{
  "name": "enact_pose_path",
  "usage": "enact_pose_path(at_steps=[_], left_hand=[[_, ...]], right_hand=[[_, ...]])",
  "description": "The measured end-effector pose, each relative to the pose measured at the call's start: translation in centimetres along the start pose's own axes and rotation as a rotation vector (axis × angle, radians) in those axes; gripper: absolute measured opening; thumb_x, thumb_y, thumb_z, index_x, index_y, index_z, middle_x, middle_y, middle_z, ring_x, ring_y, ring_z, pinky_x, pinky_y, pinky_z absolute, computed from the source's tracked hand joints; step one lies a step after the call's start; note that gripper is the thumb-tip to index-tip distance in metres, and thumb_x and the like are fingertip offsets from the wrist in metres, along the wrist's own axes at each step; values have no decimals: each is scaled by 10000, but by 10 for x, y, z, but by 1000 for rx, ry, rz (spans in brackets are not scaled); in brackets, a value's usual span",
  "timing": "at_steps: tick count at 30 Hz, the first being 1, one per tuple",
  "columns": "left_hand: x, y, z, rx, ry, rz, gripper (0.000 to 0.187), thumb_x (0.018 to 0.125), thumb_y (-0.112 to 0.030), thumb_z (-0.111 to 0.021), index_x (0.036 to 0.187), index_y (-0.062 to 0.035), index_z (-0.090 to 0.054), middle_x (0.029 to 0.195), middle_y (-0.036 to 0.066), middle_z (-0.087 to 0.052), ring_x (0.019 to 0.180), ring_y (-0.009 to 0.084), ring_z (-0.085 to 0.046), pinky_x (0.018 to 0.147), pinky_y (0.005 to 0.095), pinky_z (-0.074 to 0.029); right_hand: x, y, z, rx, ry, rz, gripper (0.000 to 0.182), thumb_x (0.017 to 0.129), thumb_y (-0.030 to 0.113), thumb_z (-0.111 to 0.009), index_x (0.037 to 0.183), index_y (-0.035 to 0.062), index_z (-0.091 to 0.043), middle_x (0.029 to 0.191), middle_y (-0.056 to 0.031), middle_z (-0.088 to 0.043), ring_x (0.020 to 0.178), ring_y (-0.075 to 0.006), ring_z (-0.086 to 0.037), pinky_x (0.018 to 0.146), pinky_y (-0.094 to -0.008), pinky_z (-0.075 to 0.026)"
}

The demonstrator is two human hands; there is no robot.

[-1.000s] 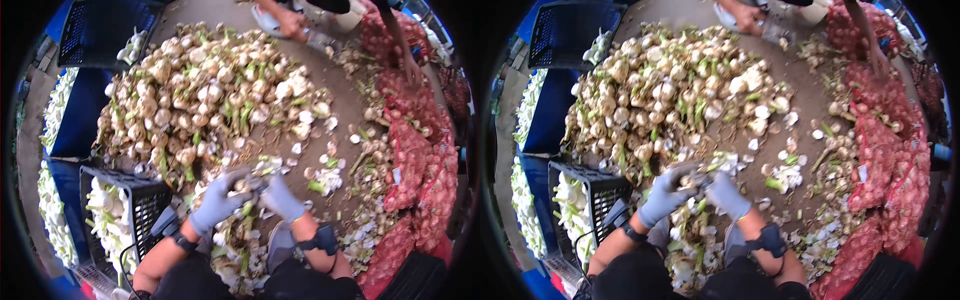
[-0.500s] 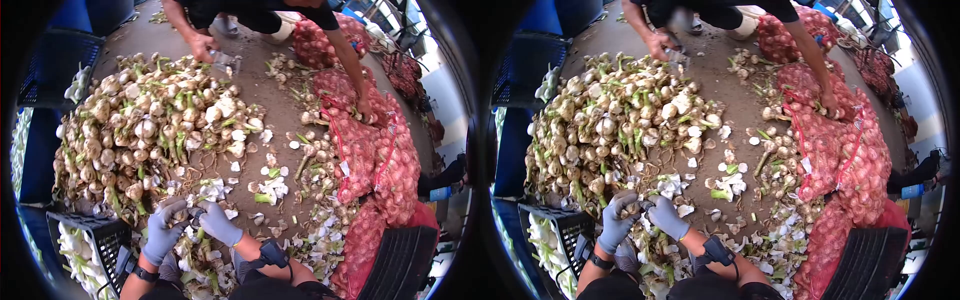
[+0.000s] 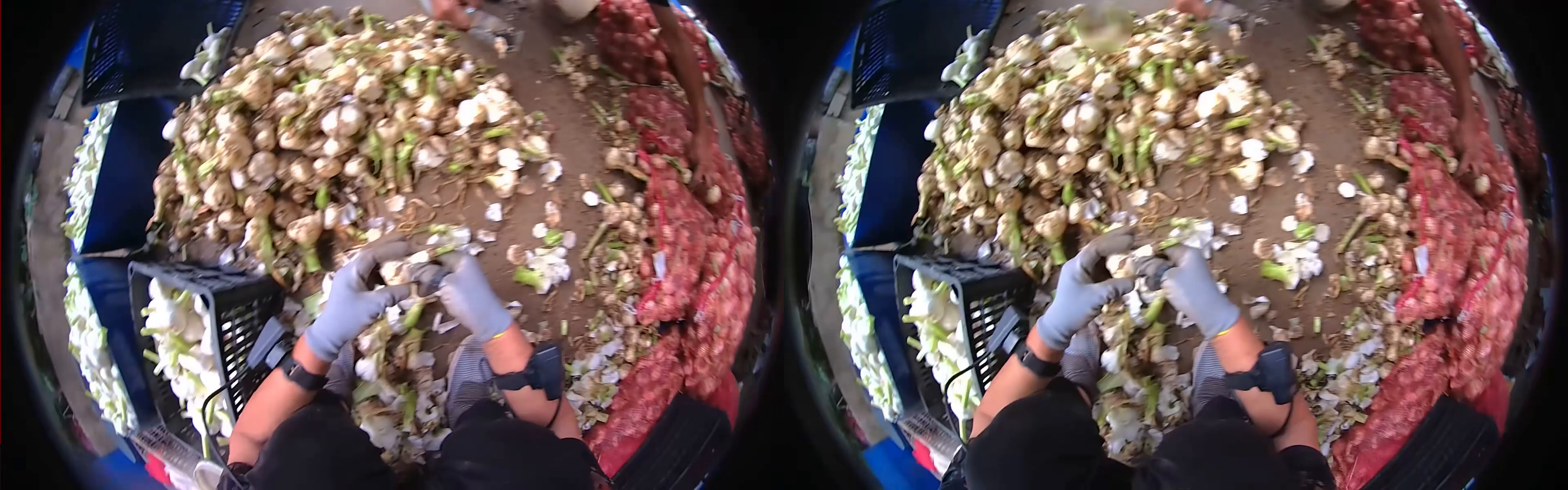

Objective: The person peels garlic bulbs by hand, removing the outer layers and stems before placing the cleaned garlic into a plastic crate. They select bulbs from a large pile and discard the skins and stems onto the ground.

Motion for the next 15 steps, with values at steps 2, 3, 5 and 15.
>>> enact_pose_path(at_steps=[2,3,5,15], left_hand=[[-5,12,0,-404,-24,158,565,799,12,-733,1323,-8,-525,1305,102,-565,1187,164,-530,983,289,-447],[-8,14,0,-507,0,195,512,868,-76,-679,1342,-15,-496,1257,97,-590,1049,147,-586,835,252,-464],[-11,20,-1,-709,0,244,463,967,-233,-575,1369,-43,-447,1173,86,-622,841,124,-635,613,200,-438],[-2,17,6,-119,-96,31,705,938,-445,-608,1440,-13,-367,1138,25,-616,880,77,-574,723,210,-474]], right_hand=[[-1,0,1,-90,-101,-66,153,864,23,-620,997,-42,-657,825,-70,-681,700,-170,-637,637,-316,-503],[-1,-4,2,-84,-94,-72,153,864,23,-620,997,-42,-657,825,-70,-681,700,-170,-637,637,-316,-503],[-10,31,-4,-1005,-247,441,132,834,66,-646,938,-16,-653,742,-118,-643,668,-307,-632,637,-375,-507],[0,-1,-3,-211,-92,-110,114,919,35,-578,981,-49,-623,824,-31,-615,685,-87,-564,618,-259,-473]])
Point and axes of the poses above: each hand's wrist, its own x-axis towards the middle knuckle, its own z-axis out of the back of the hand, y = z × x, the point moved 8 cm from there along x, towards the middle knuckle
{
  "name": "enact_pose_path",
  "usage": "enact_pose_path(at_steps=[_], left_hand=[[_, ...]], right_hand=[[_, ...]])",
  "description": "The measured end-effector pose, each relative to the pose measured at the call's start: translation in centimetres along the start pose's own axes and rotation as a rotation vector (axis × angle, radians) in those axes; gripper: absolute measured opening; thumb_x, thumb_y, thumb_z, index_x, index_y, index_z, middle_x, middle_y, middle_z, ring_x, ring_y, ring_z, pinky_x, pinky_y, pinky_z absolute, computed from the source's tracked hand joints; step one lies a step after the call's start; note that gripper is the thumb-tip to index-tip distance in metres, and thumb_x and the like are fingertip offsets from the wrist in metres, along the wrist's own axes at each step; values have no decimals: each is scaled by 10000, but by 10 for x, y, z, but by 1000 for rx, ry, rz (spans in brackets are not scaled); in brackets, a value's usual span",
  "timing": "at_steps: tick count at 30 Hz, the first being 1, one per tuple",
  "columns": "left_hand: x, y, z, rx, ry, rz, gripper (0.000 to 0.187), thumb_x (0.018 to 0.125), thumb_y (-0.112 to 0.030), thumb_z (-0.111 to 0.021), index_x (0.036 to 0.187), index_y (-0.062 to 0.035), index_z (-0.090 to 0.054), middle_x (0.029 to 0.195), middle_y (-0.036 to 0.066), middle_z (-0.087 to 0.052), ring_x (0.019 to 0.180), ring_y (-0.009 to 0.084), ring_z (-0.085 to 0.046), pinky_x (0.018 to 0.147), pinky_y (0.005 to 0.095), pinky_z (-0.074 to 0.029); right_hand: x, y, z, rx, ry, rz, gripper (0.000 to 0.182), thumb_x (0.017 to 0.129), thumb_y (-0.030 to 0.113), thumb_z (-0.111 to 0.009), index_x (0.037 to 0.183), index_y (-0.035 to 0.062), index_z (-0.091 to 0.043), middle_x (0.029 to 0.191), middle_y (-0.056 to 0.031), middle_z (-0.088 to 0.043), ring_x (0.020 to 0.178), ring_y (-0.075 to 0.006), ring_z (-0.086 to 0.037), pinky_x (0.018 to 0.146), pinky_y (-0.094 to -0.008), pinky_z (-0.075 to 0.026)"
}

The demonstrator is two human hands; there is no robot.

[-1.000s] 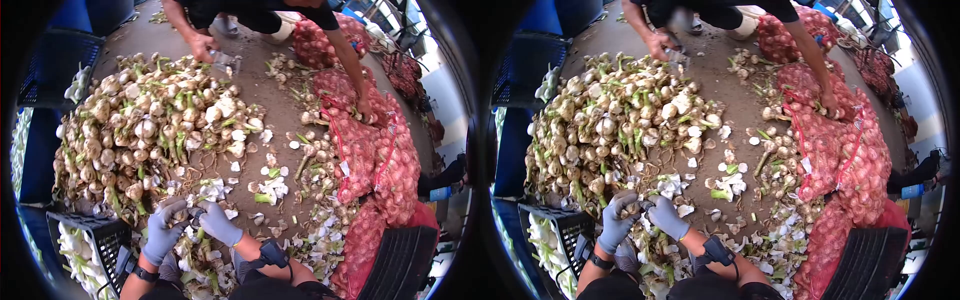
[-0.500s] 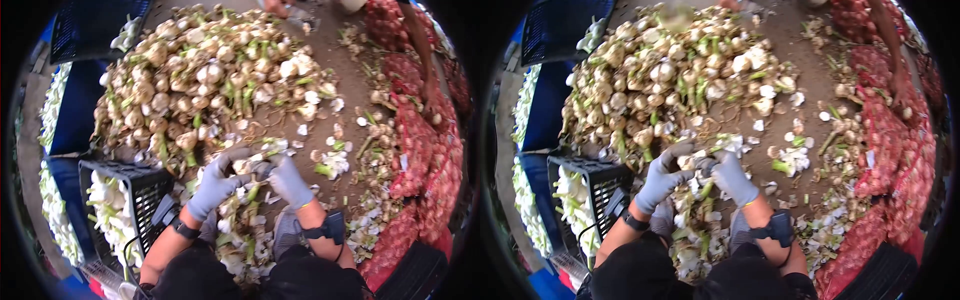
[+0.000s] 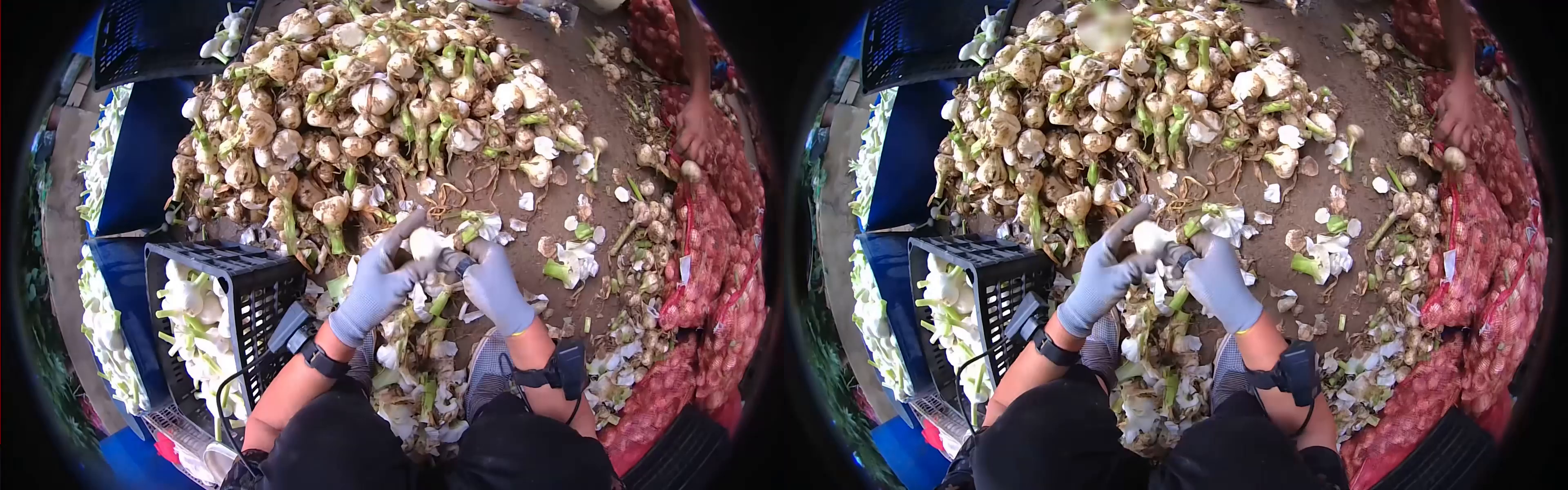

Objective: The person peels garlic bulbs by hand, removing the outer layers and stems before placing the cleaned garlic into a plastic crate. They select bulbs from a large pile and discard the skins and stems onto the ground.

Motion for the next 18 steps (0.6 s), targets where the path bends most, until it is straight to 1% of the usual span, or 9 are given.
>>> enact_pose_path(at_steps=[2,3,6,8,11,15,16,17,18], left_hand=[[5,2,28,45,-53,-18,712,924,-451,-631,1390,42,-416,1081,-6,-647,933,64,-575,799,212,-478],[6,0,29,105,-17,-81,642,922,-382,-657,1372,27,-449,1077,-7,-628,975,67,-573,837,222,-481],[3,-12,10,-15,-23,123,586,904,-278,-692,1356,17,-466,1062,5,-627,945,63,-580,799,216,-488],[0,-6,10,43,45,188,529,906,-97,-667,1372,18,-447,1082,30,-616,909,75,-588,799,217,-495],[-9,-6,-2,-223,99,312,526,897,-48,-649,1376,16,-441,1087,37,-621,883,81,-605,779,207,-505],[-9,-11,-7,-219,108,275,591,864,-16,-660,1394,9,-400,1177,50,-584,1004,118,-588,885,254,-490],[-8,-5,-6,-222,117,225,625,837,-119,-733,1368,-21,-419,1068,55,-629,888,122,-632,733,235,-525],[-7,-1,-6,-224,118,222,625,837,-119,-733,1368,-21,-419,1068,55,-629,888,122,-632,733,235,-525],[-7,0,-8,-185,118,185,634,831,-163,-754,1356,-17,-429,1079,49,-624,910,123,-626,785,250,-518]], right_hand=[[-11,-2,-19,202,43,13,134,902,-19,-546,998,-49,-635,811,-43,-630,712,-116,-593,678,-268,-500],[-12,1,-23,83,96,85,162,905,-39,-520,1018,-40,-637,826,-34,-636,753,-116,-612,697,-270,-507],[-9,6,-15,-153,46,379,225,845,-7,-568,1066,-13,-613,864,-138,-652,683,-226,-624,656,-353,-496],[-22,34,-7,-674,-149,486,273,813,83,-629,1079,21,-624,874,-179,-652,760,-338,-649,702,-422,-502],[-5,50,24,-1112,-345,429,279,819,137,-645,1077,33,-632,856,-185,-648,803,-383,-643,742,-453,-510],[0,52,35,-1119,-394,445,281,857,60,-601,1135,21,-607,813,-135,-645,756,-293,-658,703,-378,-521],[8,29,28,-395,-80,262,289,880,14,-564,1168,17,-586,801,-96,-635,734,-226,-640,671,-319,-506],[7,13,6,326,223,62,304,903,-32,-528,1202,14,-565,790,-57,-624,712,-160,-622,640,-261,-491],[-3,14,-7,536,307,-102,350,934,-91,-459,1261,19,-520,829,-22,-614,736,-84,-581,629,-175,-447]])
Point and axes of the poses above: each hand's wrist, its own x-axis towards the middle knuckle, its own z-axis out of the back of the hand, y = z × x, the point moved 8 cm from there along x, towards the middle knuckle
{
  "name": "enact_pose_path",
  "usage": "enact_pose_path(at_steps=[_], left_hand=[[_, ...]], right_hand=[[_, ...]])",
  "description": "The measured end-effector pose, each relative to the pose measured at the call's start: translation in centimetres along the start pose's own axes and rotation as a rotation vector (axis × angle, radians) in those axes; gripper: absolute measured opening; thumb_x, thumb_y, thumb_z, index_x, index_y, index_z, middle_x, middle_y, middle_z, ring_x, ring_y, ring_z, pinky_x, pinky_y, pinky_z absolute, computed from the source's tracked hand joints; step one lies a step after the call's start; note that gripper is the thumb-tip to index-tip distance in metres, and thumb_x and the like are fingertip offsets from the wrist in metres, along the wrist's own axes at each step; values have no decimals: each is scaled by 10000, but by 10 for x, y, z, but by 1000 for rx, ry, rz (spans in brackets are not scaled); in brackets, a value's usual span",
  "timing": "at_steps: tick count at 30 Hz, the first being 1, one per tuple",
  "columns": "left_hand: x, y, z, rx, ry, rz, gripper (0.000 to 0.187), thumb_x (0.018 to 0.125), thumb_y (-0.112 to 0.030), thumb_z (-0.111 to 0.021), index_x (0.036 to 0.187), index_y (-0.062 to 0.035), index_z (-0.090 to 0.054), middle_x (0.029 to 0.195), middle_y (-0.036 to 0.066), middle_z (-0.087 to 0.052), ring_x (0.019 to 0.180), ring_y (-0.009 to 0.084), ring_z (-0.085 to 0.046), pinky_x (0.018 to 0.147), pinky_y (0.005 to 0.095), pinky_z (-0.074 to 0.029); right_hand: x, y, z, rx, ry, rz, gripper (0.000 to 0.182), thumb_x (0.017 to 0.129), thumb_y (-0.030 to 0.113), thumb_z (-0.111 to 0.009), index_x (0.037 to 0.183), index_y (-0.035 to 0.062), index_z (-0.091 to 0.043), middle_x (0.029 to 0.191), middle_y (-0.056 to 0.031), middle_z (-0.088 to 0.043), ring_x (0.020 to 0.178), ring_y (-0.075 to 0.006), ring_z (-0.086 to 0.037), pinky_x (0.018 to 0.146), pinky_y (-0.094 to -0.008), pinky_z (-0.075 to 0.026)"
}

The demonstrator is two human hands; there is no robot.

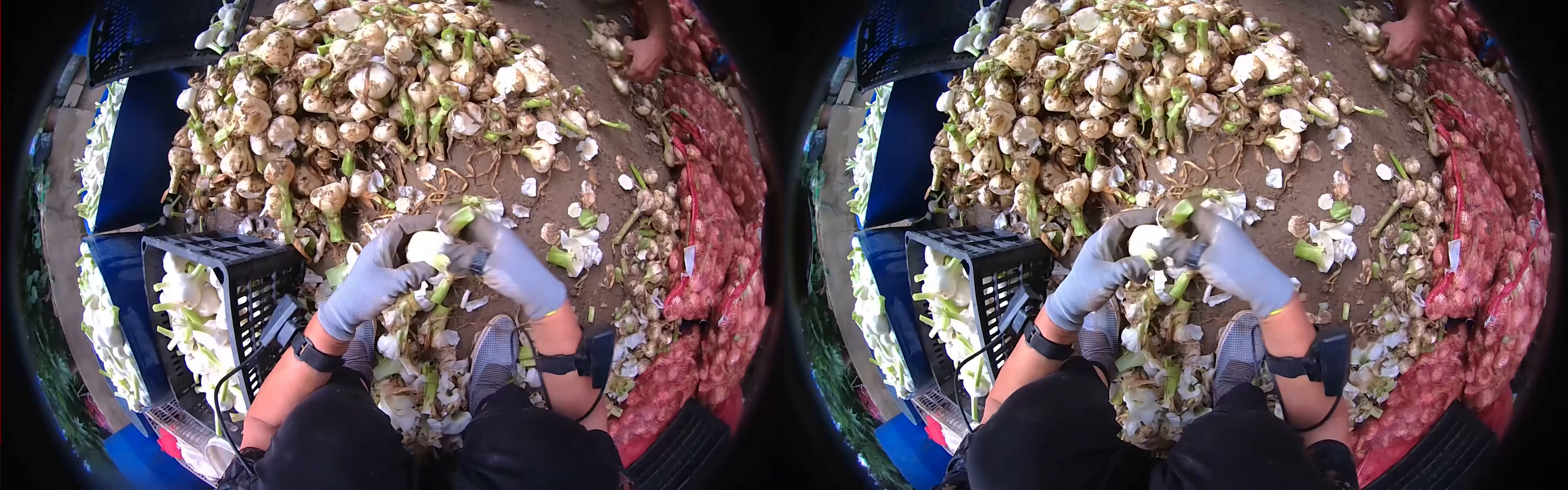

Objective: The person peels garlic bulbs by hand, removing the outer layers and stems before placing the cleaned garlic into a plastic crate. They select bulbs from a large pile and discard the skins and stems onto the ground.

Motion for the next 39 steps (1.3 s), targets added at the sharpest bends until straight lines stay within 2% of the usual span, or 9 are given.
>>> enact_pose_path(at_steps=[1,4,6,9,15,22,29,33,39], left_hand=[[0,1,-2,43,2,-32,647,825,-207,-775,1343,-14,-439,1090,44,-619,931,124,-619,837,264,-510],[-2,2,1,37,-30,-63,648,841,-332,-759,1328,-8,-480,1160,50,-606,1007,127,-592,914,298,-478],[-3,-5,11,55,-45,-136,538,916,-374,-663,1287,-3,-547,1235,78,-600,1072,146,-590,914,299,-479],[-5,-11,11,-192,-98,-146,463,957,-335,-606,1271,1,-563,1274,99,-591,1100,160,-593,928,303,-486],[0,-6,22,-195,-94,-130,405,948,-302,-614,1216,1,-599,1391,125,-494,1155,183,-571,969,298,-469],[-6,-27,2,418,-60,-365,544,889,-511,-625,1108,-13,-649,1275,130,-525,1096,176,-561,935,314,-457],[-3,-28,-5,247,45,-328,666,891,-623,-524,1179,-36,-648,1330,170,-531,1143,251,-561,976,358,-436],[-3,-21,5,260,-28,-293,485,970,-436,-539,1217,-30,-637,1331,164,-553,1232,226,-515,1013,363,-422],[-4,8,24,-212,-236,-81,364,1001,-272,-540,1247,-9,-591,1075,77,-678,914,136,-651,790,268,-543]], right_hand=[[4,1,2,-563,-69,217,247,941,-16,-520,1179,15,-578,823,-23,-629,697,-81,-574,600,-182,-449],[4,-13,11,-556,-151,54,177,920,104,-615,1077,25,-632,785,-52,-659,629,-140,-599,567,-255,-471],[-7,11,8,-1241,-351,474,219,868,210,-690,1005,42,-659,748,-107,-668,598,-246,-623,574,-352,-497],[-20,37,25,-1644,-668,262,305,836,235,-716,1079,59,-658,822,-158,-673,682,-316,-645,634,-397,-516],[-26,16,-1,-1306,-219,501,370,833,192,-710,1192,127,-647,945,-129,-690,787,-279,-666,689,-385,-526],[-1,4,-8,-1122,-271,289,190,859,168,-610,969,21,-659,806,-234,-644,758,-394,-643,664,-446,-498],[-13,23,-10,-1241,-423,463,113,811,105,-601,887,53,-666,756,-204,-645,709,-379,-647,635,-456,-499],[-14,20,6,-1268,-475,439,116,812,113,-620,898,74,-687,764,-192,-654,701,-366,-650,633,-444,-506],[-19,14,14,-1253,-530,507,161,836,155,-620,957,97,-710,817,-171,-677,746,-358,-665,659,-424,-523]])
Point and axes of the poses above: each hand's wrist, its own x-axis towards the middle knuckle, its own z-axis out of the back of the hand, y = z × x, the point moved 8 cm from there along x, towards the middle knuckle
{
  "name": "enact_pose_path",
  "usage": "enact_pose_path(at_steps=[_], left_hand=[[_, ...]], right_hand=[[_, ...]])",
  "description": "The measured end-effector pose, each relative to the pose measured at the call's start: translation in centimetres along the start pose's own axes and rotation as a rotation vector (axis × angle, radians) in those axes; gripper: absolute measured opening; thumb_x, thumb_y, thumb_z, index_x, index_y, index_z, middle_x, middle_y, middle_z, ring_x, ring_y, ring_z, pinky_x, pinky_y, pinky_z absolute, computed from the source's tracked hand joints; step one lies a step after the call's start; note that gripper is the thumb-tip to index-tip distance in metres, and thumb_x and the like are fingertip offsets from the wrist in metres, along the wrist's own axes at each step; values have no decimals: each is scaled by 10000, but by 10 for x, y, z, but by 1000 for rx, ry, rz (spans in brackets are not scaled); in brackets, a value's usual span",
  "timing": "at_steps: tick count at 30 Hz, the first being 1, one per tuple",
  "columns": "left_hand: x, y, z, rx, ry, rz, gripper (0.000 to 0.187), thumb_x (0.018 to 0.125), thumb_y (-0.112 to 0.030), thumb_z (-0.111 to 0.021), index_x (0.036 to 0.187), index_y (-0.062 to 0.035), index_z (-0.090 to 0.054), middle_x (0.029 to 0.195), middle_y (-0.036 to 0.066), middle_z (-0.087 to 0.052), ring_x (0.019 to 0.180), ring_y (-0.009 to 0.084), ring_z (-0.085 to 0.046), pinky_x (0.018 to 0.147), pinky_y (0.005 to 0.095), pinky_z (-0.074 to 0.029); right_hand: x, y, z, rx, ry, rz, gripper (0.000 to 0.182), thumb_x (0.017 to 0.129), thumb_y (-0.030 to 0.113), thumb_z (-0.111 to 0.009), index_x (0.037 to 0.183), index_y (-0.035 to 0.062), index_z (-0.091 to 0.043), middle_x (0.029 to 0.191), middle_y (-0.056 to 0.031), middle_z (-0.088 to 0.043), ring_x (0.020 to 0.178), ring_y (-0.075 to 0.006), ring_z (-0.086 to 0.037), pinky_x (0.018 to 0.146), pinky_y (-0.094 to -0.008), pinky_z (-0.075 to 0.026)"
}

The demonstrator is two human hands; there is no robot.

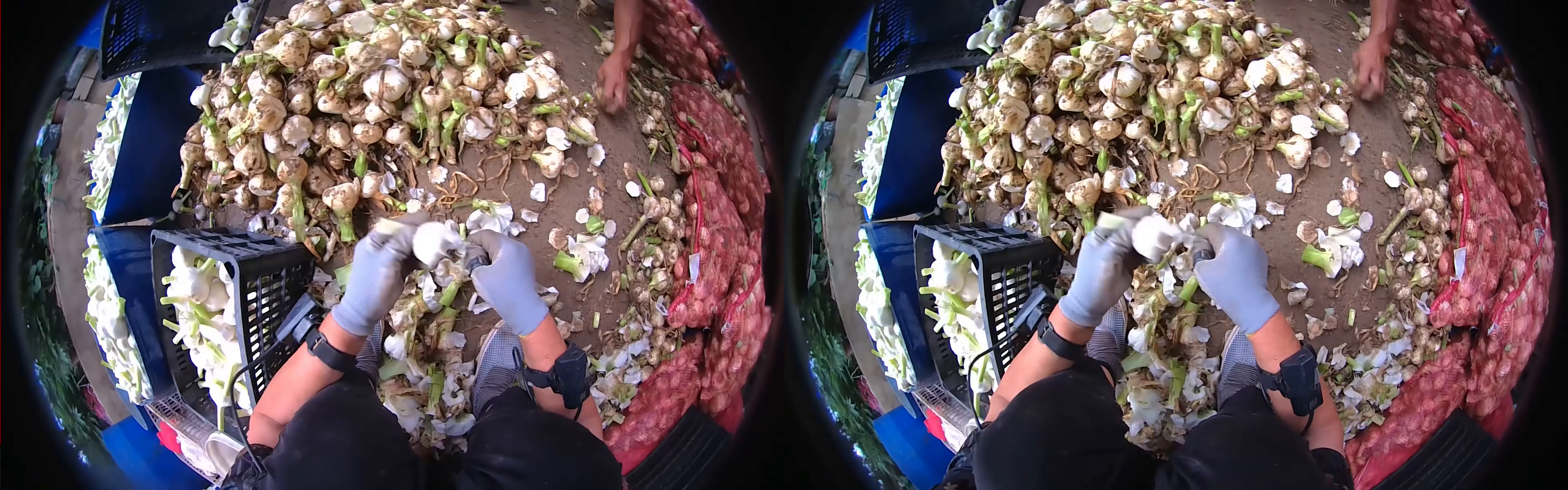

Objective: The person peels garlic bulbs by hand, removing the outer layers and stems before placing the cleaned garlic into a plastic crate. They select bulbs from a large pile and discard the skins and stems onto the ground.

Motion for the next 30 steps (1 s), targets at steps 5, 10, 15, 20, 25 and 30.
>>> enact_pose_path(at_steps=[5,10,15,20,25,30], left_hand=[[8,-1,14,-41,-85,37,325,1030,-270,-470,1176,2,-568,953,60,-655,732,128,-618,642,257,-521],[14,9,6,-267,-162,51,306,1027,-258,-476,1164,4,-554,953,65,-662,813,155,-658,719,277,-555],[7,-20,9,631,-148,-297,276,1007,-194,-494,1087,9,-664,1020,100,-694,847,145,-671,733,275,-547],[44,-41,44,-232,-88,-14,288,1008,-185,-490,1220,-4,-563,1035,104,-661,906,188,-645,764,297,-549],[104,-279,65,-697,553,-420,466,999,-284,-515,1330,33,-432,1173,120,-597,1036,202,-605,986,304,-486],[49,-294,-16,10,166,-912,406,975,-234,-541,1266,48,-514,1170,182,-592,1055,266,-646,942,371,-524]], right_hand=[[-7,26,-3,-86,210,11,300,875,266,-643,1123,100,-660,821,-146,-694,741,-299,-683,668,-380,-527],[9,35,-21,-128,382,126,478,834,437,-674,1182,113,-618,767,-173,-680,749,-343,-682,652,-435,-528],[-1,22,-41,-88,440,-10,233,840,33,-572,1056,20,-660,847,-162,-688,808,-269,-688,694,-357,-522],[-40,86,-35,511,780,-27,315,819,-66,-479,1024,29,-698,864,-111,-692,863,-153,-669,740,-277,-517],[-34,30,-38,155,681,-111,430,707,-6,-507,1055,135,-717,996,-105,-697,911,-279,-661,789,-350,-516],[-22,38,-30,-119,433,412,293,866,358,-668,1028,118,-712,981,-135,-689,926,-288,-664,802,-380,-527]])
Point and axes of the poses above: each hand's wrist, its own x-axis towards the middle knuckle, its own z-axis out of the back of the hand, y = z × x, the point moved 8 cm from there along x, towards the middle knuckle
